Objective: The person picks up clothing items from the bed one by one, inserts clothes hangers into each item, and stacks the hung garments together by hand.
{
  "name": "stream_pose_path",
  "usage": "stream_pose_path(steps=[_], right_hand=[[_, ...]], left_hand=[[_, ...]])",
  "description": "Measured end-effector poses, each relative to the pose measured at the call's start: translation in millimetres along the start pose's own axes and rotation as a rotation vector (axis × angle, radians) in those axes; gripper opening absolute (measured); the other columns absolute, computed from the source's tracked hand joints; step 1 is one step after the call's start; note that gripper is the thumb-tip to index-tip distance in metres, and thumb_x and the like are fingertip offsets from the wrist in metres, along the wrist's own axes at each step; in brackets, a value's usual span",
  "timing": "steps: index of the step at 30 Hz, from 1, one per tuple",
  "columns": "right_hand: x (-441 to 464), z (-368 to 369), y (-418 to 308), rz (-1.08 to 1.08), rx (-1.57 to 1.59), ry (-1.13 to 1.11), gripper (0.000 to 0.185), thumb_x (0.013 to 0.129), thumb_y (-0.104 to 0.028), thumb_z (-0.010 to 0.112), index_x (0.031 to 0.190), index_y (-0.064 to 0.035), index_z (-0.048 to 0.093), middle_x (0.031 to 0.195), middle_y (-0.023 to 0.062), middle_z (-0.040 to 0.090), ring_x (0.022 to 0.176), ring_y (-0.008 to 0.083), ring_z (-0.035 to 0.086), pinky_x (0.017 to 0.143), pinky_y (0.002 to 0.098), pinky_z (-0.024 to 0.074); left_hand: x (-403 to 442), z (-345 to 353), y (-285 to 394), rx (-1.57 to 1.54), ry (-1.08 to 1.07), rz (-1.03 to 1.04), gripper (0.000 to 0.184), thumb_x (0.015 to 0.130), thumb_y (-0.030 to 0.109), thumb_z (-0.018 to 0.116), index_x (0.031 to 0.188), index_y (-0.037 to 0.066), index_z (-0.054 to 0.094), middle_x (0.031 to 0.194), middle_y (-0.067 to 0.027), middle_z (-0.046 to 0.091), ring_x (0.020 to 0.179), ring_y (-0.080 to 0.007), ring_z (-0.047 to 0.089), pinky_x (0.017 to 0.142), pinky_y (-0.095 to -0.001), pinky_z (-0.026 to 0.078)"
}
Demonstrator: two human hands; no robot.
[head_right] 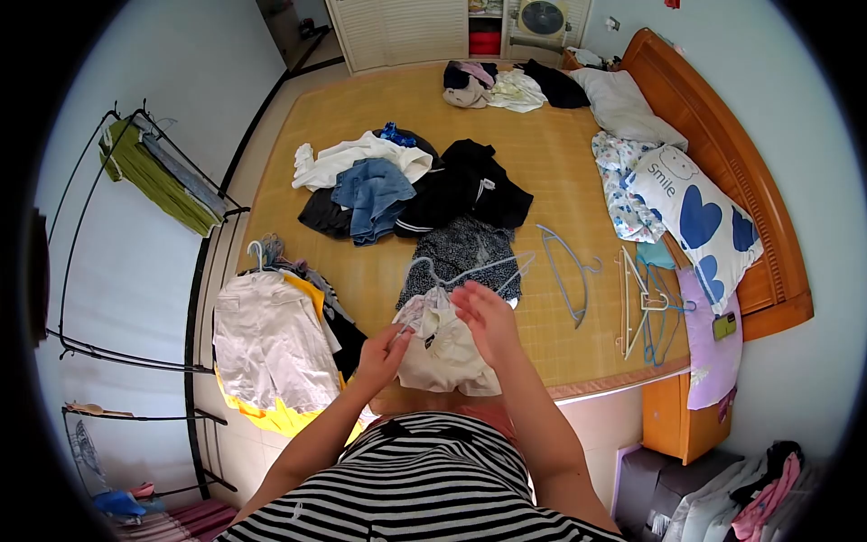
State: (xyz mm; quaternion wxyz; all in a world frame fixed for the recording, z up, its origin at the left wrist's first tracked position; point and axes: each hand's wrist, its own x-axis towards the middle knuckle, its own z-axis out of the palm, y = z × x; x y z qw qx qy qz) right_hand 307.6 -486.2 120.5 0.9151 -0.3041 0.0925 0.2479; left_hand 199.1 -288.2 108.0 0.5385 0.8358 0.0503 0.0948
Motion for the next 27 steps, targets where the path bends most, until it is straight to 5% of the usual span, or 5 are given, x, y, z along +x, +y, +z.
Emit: stream_pose_path(steps=[6, 9, 14, 20, 27], right_hand=[[-37.0, -53.3, 23.6, 0.044, -0.864, -0.050, 0.022, 0.086, -0.001, 0.048, 0.102, 0.0037, 0.063, 0.090, 0.0118, 0.067, 0.081, 0.0178, 0.064, 0.077, 0.0285, 0.0500], [-23.2, -68.6, 50.0, -0.057, -0.877, -0.125, 0.022, 0.086, 0.001, 0.048, 0.102, 0.0031, 0.063, 0.092, 0.0106, 0.067, 0.081, 0.0157, 0.063, 0.076, 0.0282, 0.0494], [-2.2, -59.2, 79.6, -0.411, -1.382, -0.343, 0.027, 0.076, 0.001, 0.049, 0.097, -0.0039, 0.066, 0.086, 0.0174, 0.064, 0.083, 0.0317, 0.061, 0.075, 0.0383, 0.0484], [-0.9, -78.9, 83.8, -0.375, -2.022, -0.398, 0.031, 0.074, -0.008, 0.056, 0.105, -0.0095, 0.060, 0.089, 0.0182, 0.064, 0.085, 0.0347, 0.062, 0.073, 0.0449, 0.0480], [1.4, -82.7, 77.1, -0.209, -2.267, -0.377, 0.028, 0.078, -0.012, 0.053, 0.105, -0.0132, 0.061, 0.087, 0.0129, 0.066, 0.083, 0.0319, 0.064, 0.068, 0.0441, 0.0499]], left_hand=[[5.6, -10.2, 21.2, -0.031, -0.031, -0.046, 0.018, 0.087, 0.017, 0.063, 0.095, 0.002, 0.066, 0.080, -0.0125, 0.065, 0.069, -0.0188, 0.062, 0.063, -0.0286, 0.047], [4.2, -2.2, 30.0, -0.031, 0.007, 0.120, 0.016, 0.085, 0.015, 0.065, 0.093, 0.002, 0.067, 0.079, -0.0113, 0.065, 0.067, -0.0180, 0.061, 0.060, -0.0282, 0.047], [3.3, -2.0, 56.3, -0.051, -0.052, 0.135, 0.014, 0.085, 0.013, 0.065, 0.091, 0.001, 0.067, 0.078, -0.0099, 0.065, 0.066, -0.0149, 0.060, 0.060, -0.0254, 0.046], [-3.2, -8.5, 64.4, -0.116, -0.046, 0.119, 0.012, 0.085, 0.010, 0.064, 0.088, -0.001, 0.067, 0.077, -0.0076, 0.066, 0.066, -0.0108, 0.059, 0.059, -0.0228, 0.044], [-8.3, -10.9, 72.3, -0.120, -0.094, 0.160, 0.011, 0.084, 0.009, 0.064, 0.087, -0.001, 0.067, 0.077, -0.0078, 0.066, 0.067, -0.0114, 0.060, 0.060, -0.0242, 0.045]])
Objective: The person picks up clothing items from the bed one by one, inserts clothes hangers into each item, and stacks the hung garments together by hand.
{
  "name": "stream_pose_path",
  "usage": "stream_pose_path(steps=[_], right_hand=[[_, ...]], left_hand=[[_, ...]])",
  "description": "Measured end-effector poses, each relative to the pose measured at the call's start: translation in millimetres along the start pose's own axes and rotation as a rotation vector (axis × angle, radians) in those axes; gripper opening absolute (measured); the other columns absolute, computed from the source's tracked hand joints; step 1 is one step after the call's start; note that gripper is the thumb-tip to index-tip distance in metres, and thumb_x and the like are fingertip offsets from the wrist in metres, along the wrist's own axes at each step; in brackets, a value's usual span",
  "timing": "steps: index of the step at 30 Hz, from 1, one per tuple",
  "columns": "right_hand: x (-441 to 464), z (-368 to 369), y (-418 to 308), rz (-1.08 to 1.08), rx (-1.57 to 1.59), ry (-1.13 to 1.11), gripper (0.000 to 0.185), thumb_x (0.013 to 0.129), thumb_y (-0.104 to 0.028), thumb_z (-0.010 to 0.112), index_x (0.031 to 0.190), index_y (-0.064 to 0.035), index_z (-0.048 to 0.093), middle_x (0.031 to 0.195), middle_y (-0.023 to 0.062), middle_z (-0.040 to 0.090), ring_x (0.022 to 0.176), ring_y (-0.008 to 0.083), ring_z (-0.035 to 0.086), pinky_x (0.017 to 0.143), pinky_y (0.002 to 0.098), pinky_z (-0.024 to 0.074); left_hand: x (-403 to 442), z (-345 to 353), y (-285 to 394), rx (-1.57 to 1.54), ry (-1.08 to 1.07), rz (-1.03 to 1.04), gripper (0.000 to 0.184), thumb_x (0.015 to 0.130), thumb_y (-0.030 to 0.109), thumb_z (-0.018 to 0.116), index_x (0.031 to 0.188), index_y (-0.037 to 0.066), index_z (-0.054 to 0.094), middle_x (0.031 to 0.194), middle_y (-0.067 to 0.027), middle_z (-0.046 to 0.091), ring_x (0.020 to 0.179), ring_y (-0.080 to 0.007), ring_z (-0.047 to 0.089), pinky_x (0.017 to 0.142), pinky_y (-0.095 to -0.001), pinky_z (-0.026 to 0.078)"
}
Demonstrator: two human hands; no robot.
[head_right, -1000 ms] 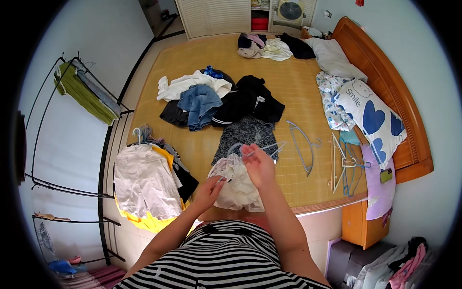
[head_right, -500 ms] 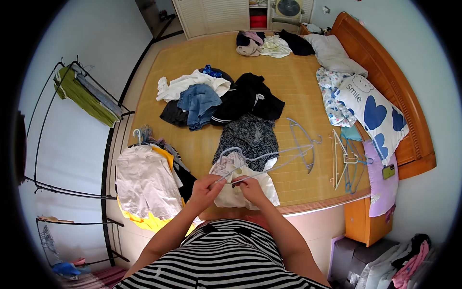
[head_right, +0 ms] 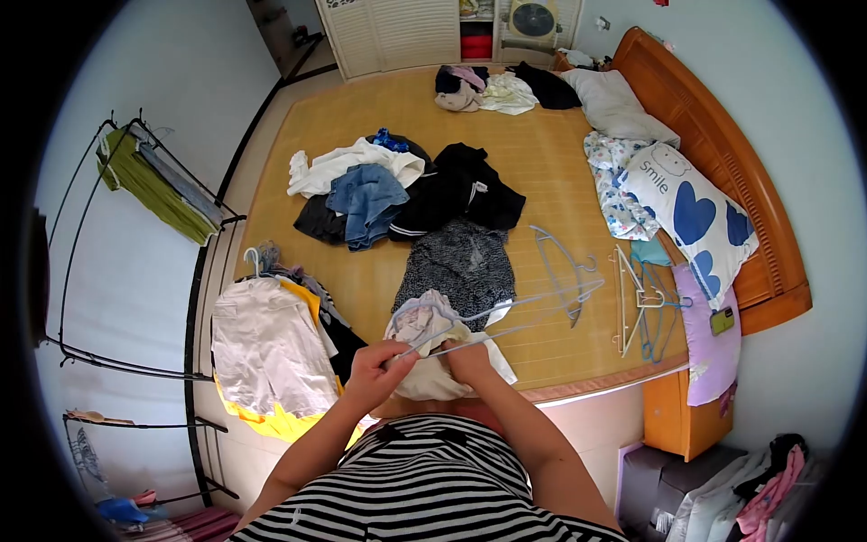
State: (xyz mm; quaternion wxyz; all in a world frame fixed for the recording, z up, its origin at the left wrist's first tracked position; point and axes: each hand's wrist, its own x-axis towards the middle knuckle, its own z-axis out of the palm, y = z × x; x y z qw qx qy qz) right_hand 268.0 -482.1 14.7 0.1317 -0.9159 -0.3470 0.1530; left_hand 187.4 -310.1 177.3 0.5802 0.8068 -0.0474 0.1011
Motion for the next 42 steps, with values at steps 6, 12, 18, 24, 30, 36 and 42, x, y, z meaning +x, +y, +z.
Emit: stream_pose_path(steps=[6, 12, 18, 24, 30, 36, 42], right_hand=[[-6.7, -19.5, 43.9, 0.137, 0.027, -0.179, 0.020, 0.074, -0.017, 0.056, 0.091, -0.0106, 0.065, 0.094, 0.0159, 0.065, 0.090, 0.0329, 0.062, 0.075, 0.0445, 0.0495], [-36.5, -59.4, 81.8, 0.058, 0.233, 0.169, 0.015, 0.067, -0.015, 0.063, 0.080, -0.0090, 0.062, 0.080, 0.0156, 0.060, 0.080, 0.0344, 0.060, 0.072, 0.0470, 0.0479], [-48.1, -108.6, 74.6, 0.111, -0.030, 0.291, 0.013, 0.065, -0.013, 0.065, 0.077, -0.0097, 0.062, 0.078, 0.0132, 0.059, 0.077, 0.0337, 0.060, 0.070, 0.0436, 0.0484], [-60.4, -113.0, 96.1, 0.098, 0.104, 0.389, 0.018, 0.064, -0.012, 0.069, 0.080, -0.0047, 0.065, 0.080, 0.0130, 0.060, 0.079, 0.0335, 0.059, 0.074, 0.0428, 0.0473], [-71.1, -119.9, 90.4, 0.095, 0.154, 0.507, 0.018, 0.068, -0.008, 0.069, 0.085, -0.0021, 0.065, 0.085, 0.0134, 0.059, 0.085, 0.0338, 0.057, 0.078, 0.0412, 0.0462], [-69.1, -125.1, 87.8, 0.126, 0.166, 0.526, 0.025, 0.068, -0.008, 0.071, 0.090, -0.0007, 0.065, 0.093, 0.0149, 0.059, 0.090, 0.0355, 0.056, 0.081, 0.0409, 0.0456], [-71.9, -146.2, 73.6, 0.126, 0.169, 0.570, 0.028, 0.065, -0.008, 0.074, 0.090, 0.0000, 0.064, 0.092, 0.0132, 0.060, 0.090, 0.0332, 0.057, 0.080, 0.0406, 0.0454]], left_hand=[[-0.7, -19.3, -7.0, 0.080, 0.107, -0.099, 0.015, 0.082, 0.012, 0.068, 0.089, -0.001, 0.067, 0.078, -0.0116, 0.066, 0.068, -0.0162, 0.063, 0.063, -0.0261, 0.047], [-2.4, -49.0, -16.9, 0.031, 0.139, -0.177, 0.014, 0.085, 0.012, 0.066, 0.089, -0.002, 0.067, 0.077, -0.0085, 0.067, 0.068, -0.0142, 0.061, 0.063, -0.0247, 0.047], [-1.3, -60.0, -15.7, 0.158, 0.081, -0.099, 0.014, 0.085, 0.013, 0.067, 0.090, -0.001, 0.067, 0.075, -0.0098, 0.065, 0.065, -0.0144, 0.059, 0.061, -0.0252, 0.045], [-4.5, -64.7, -23.6, 0.183, 0.052, -0.126, 0.015, 0.084, 0.013, 0.068, 0.089, -0.001, 0.067, 0.071, -0.0103, 0.063, 0.062, -0.0158, 0.057, 0.058, -0.0258, 0.043], [-5.0, -68.7, -23.8, 0.243, 0.013, -0.112, 0.010, 0.084, 0.009, 0.066, 0.085, -0.001, 0.067, 0.070, -0.0070, 0.062, 0.061, -0.0129, 0.055, 0.056, -0.0247, 0.042], [-2.6, -73.8, -15.6, 0.244, -0.061, -0.114, 0.015, 0.084, 0.013, 0.067, 0.088, -0.001, 0.067, 0.075, -0.0118, 0.065, 0.064, -0.0180, 0.059, 0.059, -0.0277, 0.045], [-0.2, -76.8, -10.6, 0.305, -0.147, -0.098, 0.018, 0.085, 0.017, 0.065, 0.087, 0.000, 0.068, 0.076, -0.0129, 0.066, 0.065, -0.0197, 0.062, 0.059, -0.0276, 0.047]])
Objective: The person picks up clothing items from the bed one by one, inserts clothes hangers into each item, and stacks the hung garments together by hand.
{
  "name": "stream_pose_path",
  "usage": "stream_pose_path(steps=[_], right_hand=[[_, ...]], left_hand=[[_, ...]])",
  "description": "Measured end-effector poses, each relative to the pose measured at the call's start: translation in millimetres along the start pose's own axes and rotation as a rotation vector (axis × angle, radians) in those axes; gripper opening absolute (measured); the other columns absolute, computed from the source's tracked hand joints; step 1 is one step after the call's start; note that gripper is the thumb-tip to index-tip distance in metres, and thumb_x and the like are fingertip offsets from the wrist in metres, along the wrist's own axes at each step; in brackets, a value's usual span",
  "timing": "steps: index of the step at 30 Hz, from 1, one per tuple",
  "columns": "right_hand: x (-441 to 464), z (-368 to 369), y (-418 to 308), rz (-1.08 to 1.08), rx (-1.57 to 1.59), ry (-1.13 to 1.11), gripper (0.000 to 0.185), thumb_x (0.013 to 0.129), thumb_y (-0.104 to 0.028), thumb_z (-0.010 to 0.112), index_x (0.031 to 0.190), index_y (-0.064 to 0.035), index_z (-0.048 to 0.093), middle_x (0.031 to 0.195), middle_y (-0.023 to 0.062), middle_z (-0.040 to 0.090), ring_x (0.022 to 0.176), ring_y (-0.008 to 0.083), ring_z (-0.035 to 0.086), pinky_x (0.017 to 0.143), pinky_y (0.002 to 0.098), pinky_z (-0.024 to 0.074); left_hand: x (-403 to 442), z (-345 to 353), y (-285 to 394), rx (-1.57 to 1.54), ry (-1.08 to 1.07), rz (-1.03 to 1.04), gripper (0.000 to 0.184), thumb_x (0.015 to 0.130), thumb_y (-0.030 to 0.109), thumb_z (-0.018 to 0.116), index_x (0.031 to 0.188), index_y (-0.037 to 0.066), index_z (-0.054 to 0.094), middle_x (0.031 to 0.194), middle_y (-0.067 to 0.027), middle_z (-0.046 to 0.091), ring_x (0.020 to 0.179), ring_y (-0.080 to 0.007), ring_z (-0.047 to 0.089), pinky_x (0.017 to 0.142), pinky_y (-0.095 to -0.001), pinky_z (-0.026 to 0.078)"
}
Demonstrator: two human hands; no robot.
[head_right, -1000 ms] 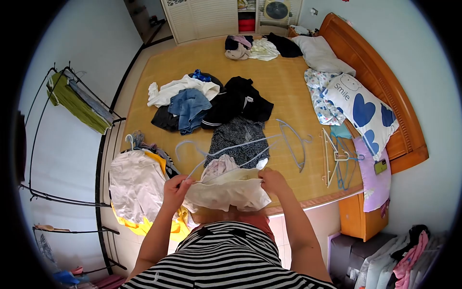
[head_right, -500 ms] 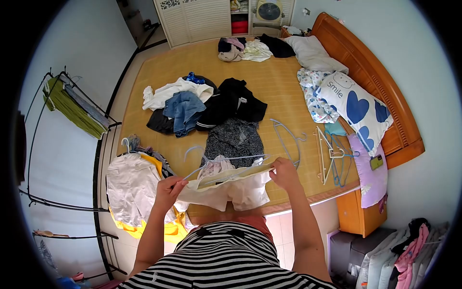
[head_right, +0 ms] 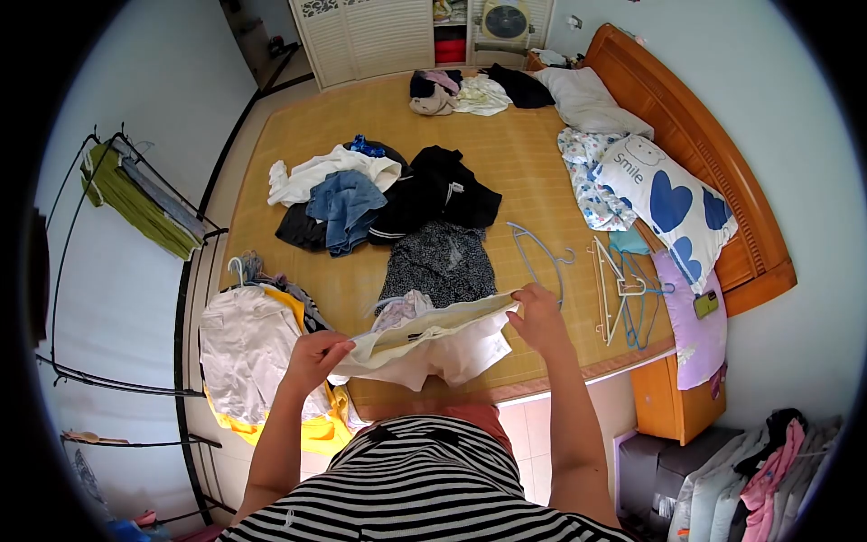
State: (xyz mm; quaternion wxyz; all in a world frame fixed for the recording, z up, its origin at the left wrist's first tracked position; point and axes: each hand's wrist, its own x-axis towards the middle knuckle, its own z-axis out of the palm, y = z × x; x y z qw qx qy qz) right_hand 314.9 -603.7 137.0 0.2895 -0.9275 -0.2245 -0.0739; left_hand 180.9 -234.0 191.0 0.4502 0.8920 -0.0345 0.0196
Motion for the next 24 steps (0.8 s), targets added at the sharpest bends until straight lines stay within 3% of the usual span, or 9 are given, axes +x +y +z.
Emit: stream_pose_path(steps=[3, 7, 9, 10, 12, 16, 18, 24], right_hand=[[6.1, -13.6, -18.1, -0.028, 0.077, 0.008, 0.025, 0.068, -0.009, 0.073, 0.090, 0.0003, 0.064, 0.093, 0.0133, 0.060, 0.091, 0.0331, 0.057, 0.080, 0.0399, 0.0452], [25.4, -25.8, -34.9, -0.110, 0.180, -0.088, 0.022, 0.072, -0.011, 0.071, 0.089, -0.0002, 0.064, 0.090, 0.0133, 0.060, 0.088, 0.0315, 0.058, 0.078, 0.0378, 0.0460], [33.7, -26.0, -49.6, -0.031, 0.391, -0.168, 0.023, 0.077, -0.015, 0.070, 0.094, -0.0005, 0.063, 0.092, 0.0126, 0.062, 0.085, 0.0265, 0.060, 0.077, 0.0351, 0.0469], [34.0, -21.5, -50.7, -0.033, 0.389, -0.166, 0.023, 0.077, -0.015, 0.070, 0.094, -0.0005, 0.063, 0.092, 0.0126, 0.062, 0.085, 0.0265, 0.060, 0.077, 0.0351, 0.0469], [33.9, -6.7, -47.6, 0.071, 0.743, -0.141, 0.026, 0.081, -0.017, 0.069, 0.100, -0.0016, 0.062, 0.095, 0.0116, 0.064, 0.084, 0.0213, 0.061, 0.076, 0.0325, 0.0470], [30.1, -2.8, -42.1, 0.084, 0.665, -0.244, 0.028, 0.085, -0.023, 0.066, 0.105, -0.0034, 0.061, 0.096, 0.0122, 0.065, 0.086, 0.0203, 0.061, 0.075, 0.0311, 0.0467], [27.6, -7.3, -43.5, 0.062, 0.450, -0.338, 0.026, 0.087, -0.026, 0.062, 0.102, -0.0036, 0.061, 0.087, 0.0130, 0.065, 0.080, 0.0213, 0.061, 0.071, 0.0315, 0.0461], [31.9, -15.1, -57.3, 0.033, 0.411, -0.347, 0.024, 0.089, -0.025, 0.058, 0.096, -0.0017, 0.059, 0.074, 0.0161, 0.060, 0.068, 0.0281, 0.058, 0.064, 0.0352, 0.0446]], left_hand=[[3.2, -4.3, 5.3, 0.123, -0.046, 0.008, 0.019, 0.086, 0.019, 0.064, 0.088, 0.001, 0.068, 0.075, -0.0135, 0.066, 0.064, -0.0206, 0.062, 0.058, -0.0281, 0.047], [5.1, -9.4, -1.4, -0.005, -0.062, -0.007, 0.018, 0.085, 0.018, 0.065, 0.089, 0.001, 0.069, 0.071, -0.0123, 0.064, 0.060, -0.0180, 0.060, 0.056, -0.0269, 0.045], [7.3, -12.8, -2.0, -0.130, -0.054, -0.045, 0.014, 0.085, 0.012, 0.066, 0.086, -0.001, 0.068, 0.068, -0.0057, 0.063, 0.062, -0.0102, 0.055, 0.055, -0.0245, 0.041], [8.7, -15.1, -1.5, -0.130, -0.053, -0.042, 0.014, 0.085, 0.012, 0.066, 0.086, -0.001, 0.068, 0.068, -0.0057, 0.063, 0.062, -0.0102, 0.055, 0.055, -0.0245, 0.041], [10.8, -21.2, -0.9, -0.196, 0.024, -0.051, 0.020, 0.086, 0.017, 0.066, 0.091, -0.002, 0.068, 0.065, -0.0045, 0.060, 0.060, -0.0071, 0.050, 0.054, -0.0228, 0.041], [10.6, -29.1, -6.7, -0.279, 0.009, -0.081, 0.021, 0.087, 0.018, 0.066, 0.088, -0.003, 0.068, 0.064, 0.0006, 0.056, 0.061, -0.0052, 0.047, 0.055, -0.0218, 0.039], [10.8, -29.6, -12.5, -0.293, 0.032, -0.095, 0.021, 0.087, 0.018, 0.066, 0.088, -0.003, 0.068, 0.063, 0.0016, 0.055, 0.061, -0.0047, 0.046, 0.055, -0.0214, 0.039], [18.8, -32.6, -24.8, -0.275, 0.106, -0.119, 0.023, 0.089, 0.020, 0.063, 0.089, -0.002, 0.068, 0.064, 0.0036, 0.053, 0.062, -0.0036, 0.044, 0.055, -0.0210, 0.036]])
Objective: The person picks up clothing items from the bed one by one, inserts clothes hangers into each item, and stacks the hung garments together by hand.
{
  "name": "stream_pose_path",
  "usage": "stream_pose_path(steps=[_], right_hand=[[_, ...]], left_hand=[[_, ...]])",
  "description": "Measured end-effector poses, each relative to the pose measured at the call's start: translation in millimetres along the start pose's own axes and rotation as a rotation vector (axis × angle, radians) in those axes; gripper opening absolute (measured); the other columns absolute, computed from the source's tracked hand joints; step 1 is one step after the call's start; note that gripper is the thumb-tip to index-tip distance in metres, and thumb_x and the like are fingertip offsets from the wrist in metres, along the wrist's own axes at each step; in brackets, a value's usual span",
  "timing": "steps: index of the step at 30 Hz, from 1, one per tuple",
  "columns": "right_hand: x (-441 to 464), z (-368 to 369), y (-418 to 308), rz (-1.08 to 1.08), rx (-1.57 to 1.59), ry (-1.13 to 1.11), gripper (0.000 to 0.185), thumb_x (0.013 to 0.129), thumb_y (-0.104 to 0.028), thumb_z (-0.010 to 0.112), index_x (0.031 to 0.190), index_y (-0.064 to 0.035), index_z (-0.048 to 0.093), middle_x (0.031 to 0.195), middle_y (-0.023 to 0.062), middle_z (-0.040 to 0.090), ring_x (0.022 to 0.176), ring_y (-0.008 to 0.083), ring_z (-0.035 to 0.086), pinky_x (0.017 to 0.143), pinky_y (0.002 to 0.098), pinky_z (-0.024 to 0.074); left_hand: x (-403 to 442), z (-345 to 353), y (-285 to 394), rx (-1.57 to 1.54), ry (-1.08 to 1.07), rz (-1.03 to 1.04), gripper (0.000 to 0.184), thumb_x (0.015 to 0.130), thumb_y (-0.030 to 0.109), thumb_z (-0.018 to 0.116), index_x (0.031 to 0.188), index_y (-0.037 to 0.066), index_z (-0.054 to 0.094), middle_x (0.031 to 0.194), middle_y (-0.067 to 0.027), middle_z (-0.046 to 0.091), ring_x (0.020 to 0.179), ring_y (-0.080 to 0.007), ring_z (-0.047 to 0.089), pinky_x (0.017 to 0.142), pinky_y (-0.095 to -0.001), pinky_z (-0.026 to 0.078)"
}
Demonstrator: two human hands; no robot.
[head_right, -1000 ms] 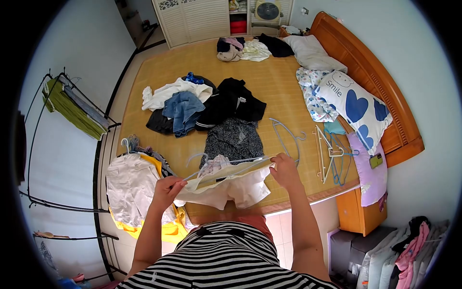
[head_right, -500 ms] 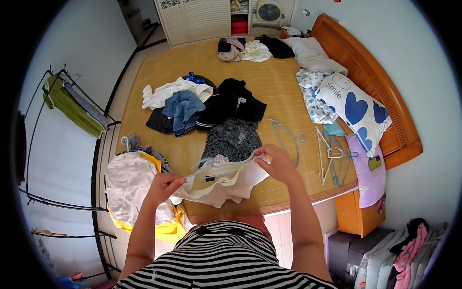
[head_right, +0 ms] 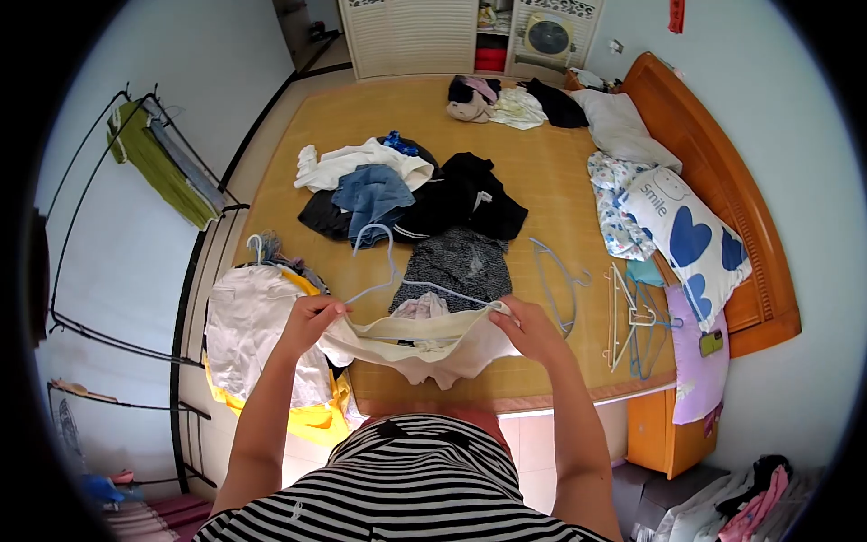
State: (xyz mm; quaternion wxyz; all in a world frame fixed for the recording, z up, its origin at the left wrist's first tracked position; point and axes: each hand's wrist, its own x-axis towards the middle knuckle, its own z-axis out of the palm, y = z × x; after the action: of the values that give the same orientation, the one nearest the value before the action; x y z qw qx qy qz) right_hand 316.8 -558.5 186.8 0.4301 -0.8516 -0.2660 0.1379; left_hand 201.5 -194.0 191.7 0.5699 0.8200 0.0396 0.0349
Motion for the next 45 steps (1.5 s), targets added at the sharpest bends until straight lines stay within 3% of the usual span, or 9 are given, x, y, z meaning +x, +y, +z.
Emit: stream_pose_path(steps=[4, 7, 10, 15, 21, 26, 31, 39, 45], right_hand=[[0.2, -2.7, -19.4, -0.022, -0.003, -0.013, 0.022, 0.090, -0.023, 0.057, 0.095, -0.0017, 0.060, 0.073, 0.0175, 0.060, 0.066, 0.0309, 0.057, 0.063, 0.0351, 0.0449], [-1.1, -1.2, -22.1, -0.074, 0.035, 0.029, 0.020, 0.090, -0.021, 0.056, 0.095, -0.0017, 0.060, 0.073, 0.0171, 0.060, 0.065, 0.0299, 0.057, 0.062, 0.0347, 0.0450], [-3.2, -5.9, -21.0, -0.077, 0.087, 0.068, 0.020, 0.091, -0.021, 0.055, 0.097, -0.0022, 0.061, 0.071, 0.0153, 0.059, 0.063, 0.0240, 0.057, 0.060, 0.0320, 0.0443], [0.1, -21.9, -7.5, -0.124, 0.277, 0.100, 0.030, 0.091, -0.031, 0.058, 0.093, -0.0016, 0.061, 0.068, 0.0014, 0.056, 0.065, 0.0088, 0.050, 0.059, 0.0256, 0.0410], [6.7, -30.1, 7.5, -0.047, 0.540, 0.184, 0.035, 0.092, -0.037, 0.057, 0.085, -0.0031, 0.061, 0.070, -0.0048, 0.053, 0.065, 0.0045, 0.046, 0.057, 0.0219, 0.0375], [16.7, -36.4, 28.0, -0.041, 0.630, 0.205, 0.032, 0.092, -0.035, 0.058, 0.084, -0.0034, 0.060, 0.071, -0.0042, 0.054, 0.064, 0.0038, 0.047, 0.056, 0.0209, 0.0378], [23.7, -43.2, 35.7, -0.024, 0.608, 0.199, 0.032, 0.091, -0.035, 0.059, 0.081, -0.0045, 0.059, 0.070, -0.0053, 0.053, 0.062, 0.0034, 0.044, 0.055, 0.0207, 0.0353], [45.5, -61.7, 50.5, -0.039, 0.362, -0.056, 0.031, 0.089, -0.033, 0.063, 0.089, -0.0016, 0.062, 0.074, -0.0035, 0.056, 0.066, 0.0048, 0.048, 0.058, 0.0221, 0.0387], [68.3, -51.9, 63.6, -0.050, 0.571, -0.037, 0.031, 0.088, -0.030, 0.063, 0.092, 0.0007, 0.064, 0.077, -0.0015, 0.059, 0.068, 0.0059, 0.051, 0.059, 0.0224, 0.0409]], left_hand=[[5.1, -8.6, 1.0, -0.014, -0.017, -0.049, 0.024, 0.090, 0.021, 0.060, 0.091, -0.001, 0.070, 0.065, 0.0043, 0.055, 0.062, -0.0032, 0.044, 0.055, -0.0210, 0.036], [15.1, -14.2, -8.8, -0.048, 0.167, -0.049, 0.027, 0.092, 0.024, 0.058, 0.090, 0.000, 0.070, 0.067, 0.0034, 0.058, 0.063, -0.0023, 0.047, 0.057, -0.0208, 0.040], [26.2, -17.2, -8.6, -0.244, 0.317, -0.091, 0.029, 0.092, 0.027, 0.058, 0.089, 0.001, 0.070, 0.067, 0.0026, 0.059, 0.061, -0.0033, 0.050, 0.057, -0.0205, 0.041], [32.7, -26.4, -16.0, -0.077, 0.306, -0.194, 0.037, 0.094, 0.033, 0.053, 0.093, -0.001, 0.069, 0.072, 0.0002, 0.063, 0.064, -0.0059, 0.055, 0.060, -0.0203, 0.043], [21.0, -2.8, -5.1, -0.276, 0.347, -0.042, 0.045, 0.097, 0.039, 0.044, 0.114, 0.000, 0.060, 0.098, -0.0052, 0.063, 0.090, -0.0100, 0.056, 0.082, -0.0250, 0.044], [12.3, 17.7, 6.5, -0.241, 0.440, 0.221, 0.037, 0.095, 0.024, 0.052, 0.123, 0.000, 0.051, 0.116, -0.0093, 0.056, 0.104, -0.0137, 0.053, 0.090, -0.0263, 0.042], [7.0, 10.2, -13.1, -0.071, 0.496, -0.031, 0.024, 0.091, 0.023, 0.061, 0.096, -0.001, 0.064, 0.074, 0.0036, 0.057, 0.068, -0.0044, 0.049, 0.062, -0.0192, 0.040], [16.6, 10.8, -14.6, -0.279, 0.647, 0.001, 0.021, 0.092, 0.020, 0.059, 0.095, 0.000, 0.064, 0.074, 0.0066, 0.052, 0.066, -0.0011, 0.041, 0.059, -0.0166, 0.034], [8.9, 11.4, -15.3, -0.320, 0.633, -0.160, 0.024, 0.092, 0.021, 0.059, 0.099, -0.001, 0.065, 0.086, 0.0013, 0.062, 0.078, -0.0050, 0.052, 0.071, -0.0202, 0.043]])
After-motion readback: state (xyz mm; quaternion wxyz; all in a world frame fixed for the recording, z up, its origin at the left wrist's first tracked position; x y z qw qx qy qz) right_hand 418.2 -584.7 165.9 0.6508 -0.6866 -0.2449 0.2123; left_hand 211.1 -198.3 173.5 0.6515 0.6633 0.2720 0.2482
